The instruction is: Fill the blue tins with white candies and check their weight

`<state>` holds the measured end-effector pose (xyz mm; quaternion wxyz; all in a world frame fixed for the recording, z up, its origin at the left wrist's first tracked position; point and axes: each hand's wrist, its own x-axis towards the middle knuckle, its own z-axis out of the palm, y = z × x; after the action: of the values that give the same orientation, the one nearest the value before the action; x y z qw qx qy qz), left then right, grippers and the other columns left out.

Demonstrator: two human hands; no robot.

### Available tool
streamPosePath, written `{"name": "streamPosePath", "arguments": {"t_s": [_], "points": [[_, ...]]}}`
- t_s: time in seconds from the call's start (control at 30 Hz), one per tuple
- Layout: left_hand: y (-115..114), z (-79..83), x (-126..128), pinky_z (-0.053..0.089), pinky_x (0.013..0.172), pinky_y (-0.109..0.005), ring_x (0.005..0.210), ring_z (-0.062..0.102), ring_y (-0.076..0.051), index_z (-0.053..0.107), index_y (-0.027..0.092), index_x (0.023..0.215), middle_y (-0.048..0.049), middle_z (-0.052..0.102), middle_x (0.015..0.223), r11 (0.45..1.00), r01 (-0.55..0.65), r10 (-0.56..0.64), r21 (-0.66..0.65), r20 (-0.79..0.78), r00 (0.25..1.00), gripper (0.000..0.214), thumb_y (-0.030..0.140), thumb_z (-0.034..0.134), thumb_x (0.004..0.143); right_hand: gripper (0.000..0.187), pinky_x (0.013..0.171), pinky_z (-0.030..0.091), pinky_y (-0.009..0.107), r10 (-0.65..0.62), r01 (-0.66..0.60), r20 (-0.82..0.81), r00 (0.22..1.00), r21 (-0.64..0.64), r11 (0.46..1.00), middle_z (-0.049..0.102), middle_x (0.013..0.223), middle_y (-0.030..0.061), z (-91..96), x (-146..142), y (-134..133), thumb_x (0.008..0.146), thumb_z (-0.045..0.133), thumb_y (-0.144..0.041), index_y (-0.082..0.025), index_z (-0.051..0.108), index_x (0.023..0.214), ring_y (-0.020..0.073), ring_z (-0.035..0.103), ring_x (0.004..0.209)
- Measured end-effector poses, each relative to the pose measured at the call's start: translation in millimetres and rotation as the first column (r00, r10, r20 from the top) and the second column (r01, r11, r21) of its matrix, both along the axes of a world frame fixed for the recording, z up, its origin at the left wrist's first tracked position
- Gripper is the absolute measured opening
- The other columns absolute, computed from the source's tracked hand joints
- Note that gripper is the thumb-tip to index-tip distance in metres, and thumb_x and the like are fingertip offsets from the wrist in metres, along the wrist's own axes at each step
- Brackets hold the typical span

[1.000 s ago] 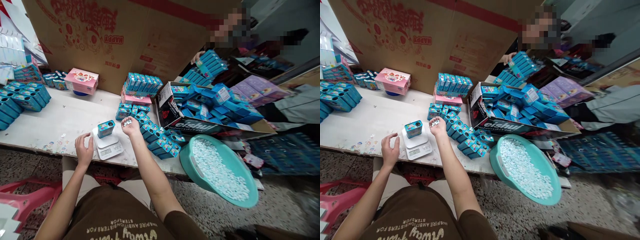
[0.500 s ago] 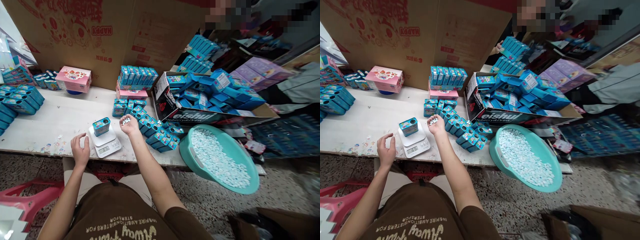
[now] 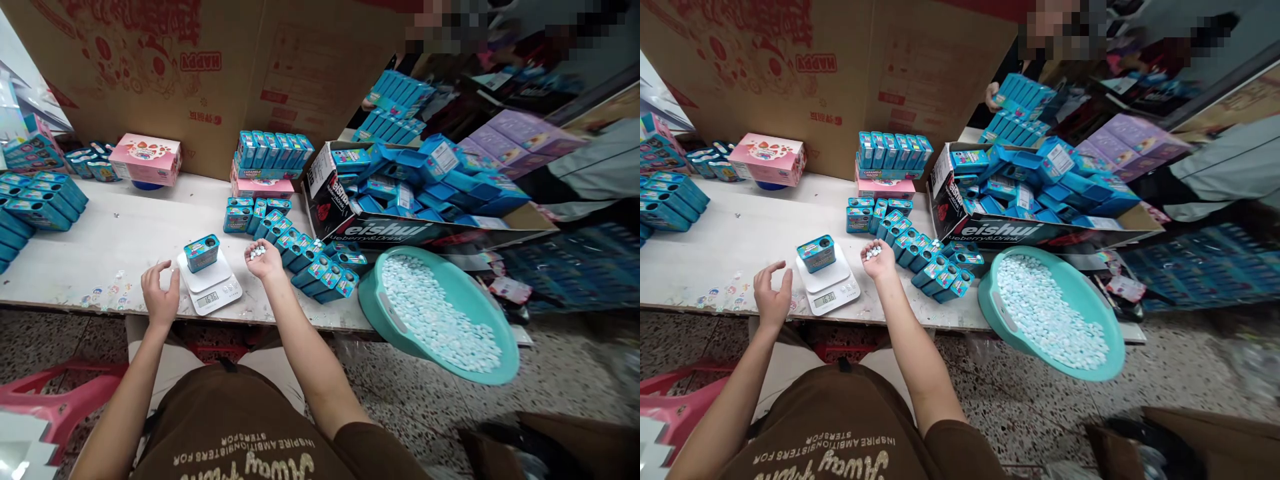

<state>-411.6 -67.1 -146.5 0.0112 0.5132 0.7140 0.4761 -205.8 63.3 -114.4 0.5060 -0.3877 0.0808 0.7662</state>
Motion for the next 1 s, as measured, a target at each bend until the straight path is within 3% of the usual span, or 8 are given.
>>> {"name": "streamPosePath", "arguments": {"t_s": [0.2, 0.3, 0.4, 0.53, 0.63, 0.83, 1.0], "points": [[44, -2.7, 11, 0.037, 0.099, -0.043, 0.117, 0.047, -0.029, 0.045, 0.017, 0.124, -0.0133, 0.055, 0.121, 0.981, 0.144, -0.145, -0.129, -0.001, 0.989, 0.072, 0.046, 0.073, 0.064, 0.028, 0.047, 0.047, 0.017, 0.016, -0.016, -0.004, 1.0, -0.012, 1.0, 0.051, 0.046, -0.0037, -13.5, 11, -23, 0.088, 0.039, -0.015, -0.018, 0.045, 0.06, 0.0067, 0.051, 0.043], [62, 4.6, 18, 0.044, 0.088, -0.04, 0.1, 0.057, -0.027, 0.054, 0.018, 0.111, -0.0092, 0.062, 0.102, 0.952, 0.223, -0.22, -0.211, 0.036, 0.975, 0.053, 0.045, 0.07, 0.067, 0.027, 0.049, 0.049, 0.018, -0.01, 0.01, -0.001, 1.0, -0.04, 0.999, 0.055, 0.049, -0.0027, -19.4, 19, -33, 0.088, 0.04, -0.016, -0.017, 0.049, 0.063, 0.0073, 0.054, 0.045], [63, 30.2, 28, 0.047, 0.081, -0.035, 0.091, 0.06, -0.022, 0.057, 0.02, 0.104, -0.0056, 0.064, 0.095, 0.911, 0.351, -0.362, -0.214, -0.012, 0.932, 0.037, 0.04, 0.064, 0.074, 0.025, 0.049, 0.051, 0.019, -0.013, 0.011, -0.031, 0.999, -0.073, 0.997, 0.058, 0.051, -0.0011, -25.0, 27, -41, 0.089, 0.039, -0.017, -0.016, 0.052, 0.067, 0.0085, 0.056, 0.047], [49, 74.4, 46, 0.044, 0.087, -0.033, 0.1, 0.057, -0.02, 0.057, 0.024, 0.112, -0.0044, 0.062, 0.107, 0.777, 0.584, -0.629, -0.234, -0.257, 0.734, 0.036, 0.021, 0.058, 0.076, 0.026, 0.05, 0.052, 0.02, -0.01, 0.004, -0.08, 0.997, -0.084, 0.996, 0.059, 0.051, 0.0, -33.5, 36, -51, 0.089, 0.039, -0.018, -0.015, 0.054, 0.069, 0.0093, 0.057, 0.048], [44, 91.1, 61, 0.043, 0.086, -0.035, 0.098, 0.057, -0.022, 0.06, 0.025, 0.111, -0.0041, 0.063, 0.103, 0.686, 0.648, -0.722, -0.332, -0.418, 0.551, 0.044, 0.01, 0.055, 0.07, 0.025, 0.051, 0.052, 0.021, -0.01, 0.0, -0.113, 0.994, -0.095, 0.996, 0.06, 0.053, 0.0, -40.5, 38, -58, 0.09, 0.039, -0.018, -0.015, 0.055, 0.071, 0.0099, 0.058, 0.05], [52, 82.7, 80, 0.042, 0.086, -0.039, 0.099, 0.055, -0.023, 0.061, 0.024, 0.112, -0.0058, 0.064, 0.104, 0.659, 0.649, -0.735, -0.38, -0.509, 0.448, 0.047, 0.007, 0.051, 0.069, 0.021, 0.05, 0.05, 0.023, -0.01, -0.007, -0.177, 0.984, -0.094, 0.996, 0.06, 0.055, 0.0001, -50.0, 34, -62, 0.088, 0.041, -0.017, -0.015, 0.056, 0.073, 0.0119, 0.057, 0.05], [59, 75.1, 82, 0.041, 0.086, -0.04, 0.099, 0.055, -0.024, 0.061, 0.025, 0.113, -0.0062, 0.064, 0.105, 0.653, 0.622, -0.743, -0.432, -0.528, 0.413, 0.046, 0.008, 0.052, 0.071, 0.021, 0.045, 0.048, 0.022, -0.018, -0.004, -0.24, 0.971, -0.09, 0.996, 0.056, 0.052, -0.0012, -55.9, 37, -54, 0.087, 0.042, -0.017, -0.015, 0.053, 0.07, 0.0116, 0.054, 0.046]]}}
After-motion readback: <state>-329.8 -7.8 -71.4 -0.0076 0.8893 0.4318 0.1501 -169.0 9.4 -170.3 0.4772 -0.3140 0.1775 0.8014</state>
